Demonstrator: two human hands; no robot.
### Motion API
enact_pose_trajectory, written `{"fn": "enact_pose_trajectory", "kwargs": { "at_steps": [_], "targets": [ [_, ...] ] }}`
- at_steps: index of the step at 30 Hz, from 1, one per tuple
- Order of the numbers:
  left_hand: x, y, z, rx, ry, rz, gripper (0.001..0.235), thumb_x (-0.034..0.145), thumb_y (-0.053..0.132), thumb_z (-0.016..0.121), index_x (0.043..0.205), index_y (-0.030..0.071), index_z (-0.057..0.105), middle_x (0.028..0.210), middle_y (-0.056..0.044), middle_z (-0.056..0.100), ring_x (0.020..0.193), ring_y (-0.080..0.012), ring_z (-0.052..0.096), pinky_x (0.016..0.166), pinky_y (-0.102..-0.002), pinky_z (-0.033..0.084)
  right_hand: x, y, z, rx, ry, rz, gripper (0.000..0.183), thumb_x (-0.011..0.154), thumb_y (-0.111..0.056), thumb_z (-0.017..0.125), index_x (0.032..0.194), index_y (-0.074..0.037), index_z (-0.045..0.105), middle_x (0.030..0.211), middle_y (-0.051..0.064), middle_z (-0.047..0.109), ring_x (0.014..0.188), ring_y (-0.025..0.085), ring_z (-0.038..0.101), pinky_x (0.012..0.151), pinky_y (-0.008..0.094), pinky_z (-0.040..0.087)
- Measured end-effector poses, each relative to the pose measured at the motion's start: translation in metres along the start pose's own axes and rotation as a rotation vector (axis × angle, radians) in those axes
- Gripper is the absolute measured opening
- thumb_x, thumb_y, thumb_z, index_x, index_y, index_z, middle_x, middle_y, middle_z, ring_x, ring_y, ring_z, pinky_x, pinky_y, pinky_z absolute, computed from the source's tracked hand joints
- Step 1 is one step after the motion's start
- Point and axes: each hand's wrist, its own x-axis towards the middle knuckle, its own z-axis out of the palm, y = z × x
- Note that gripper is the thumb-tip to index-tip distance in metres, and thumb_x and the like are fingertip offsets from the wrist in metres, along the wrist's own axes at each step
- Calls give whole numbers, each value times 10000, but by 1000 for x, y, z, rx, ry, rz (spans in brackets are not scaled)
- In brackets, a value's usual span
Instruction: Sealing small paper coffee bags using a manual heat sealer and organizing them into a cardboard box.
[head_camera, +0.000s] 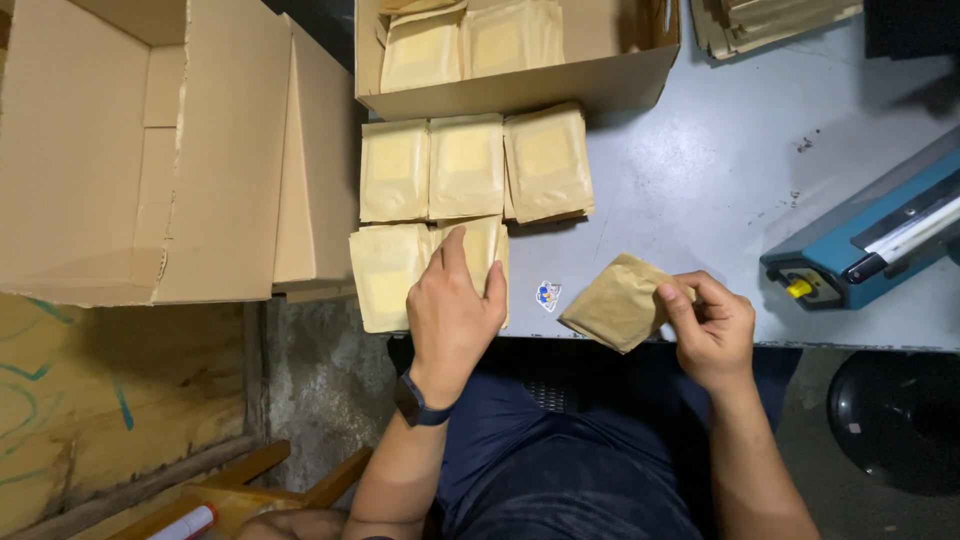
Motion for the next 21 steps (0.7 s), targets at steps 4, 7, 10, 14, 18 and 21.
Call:
{"fn": "enact_pose_trajectory", "kwargs": {
  "at_steps": [4,7,10,14,18,21],
  "targets": [
    [1,0,3,4,-11,8,647,791,278,750,1296,-89,578,1102,-342,675,958,-498,708,734,-541,582,-3,19,-4,-9,-2,-1,169,1002,-69,675,846,-43,736,464,82,545,573,72,426,509,270,434],
    [1,0,6,8,-17,5,680,765,270,767,1309,-86,568,1130,-344,665,984,-500,702,752,-546,579,-3,17,-3,3,4,9,174,1006,-70,671,849,-41,738,460,77,552,558,67,428,503,259,435],
    [0,0,7,-3,-15,4,685,737,240,740,1313,-84,558,1137,-339,660,979,-503,699,749,-555,577,-4,17,-4,6,-1,4,178,1003,-58,671,841,-39,742,472,91,574,561,70,437,506,269,441],
    [1,2,7,0,10,10,651,754,210,692,1315,-92,555,1121,-338,660,957,-502,702,734,-545,582,-4,24,-5,6,2,-10,167,997,-60,676,844,-45,741,479,85,580,577,68,441,511,267,444],
    [0,2,7,19,23,22,632,754,191,673,1307,-93,559,1103,-330,664,931,-496,710,724,-539,585,-5,21,-4,-6,0,-16,164,998,-62,677,849,-51,744,486,93,591,585,63,447,512,271,446],
    [1,2,5,-1,8,10,654,750,216,695,1311,-92,562,1107,-333,663,924,-504,708,714,-537,583,-4,14,-2,-9,-3,-15,170,1000,-71,677,845,-57,744,476,83,587,553,66,446,497,268,442]
  ]
}}
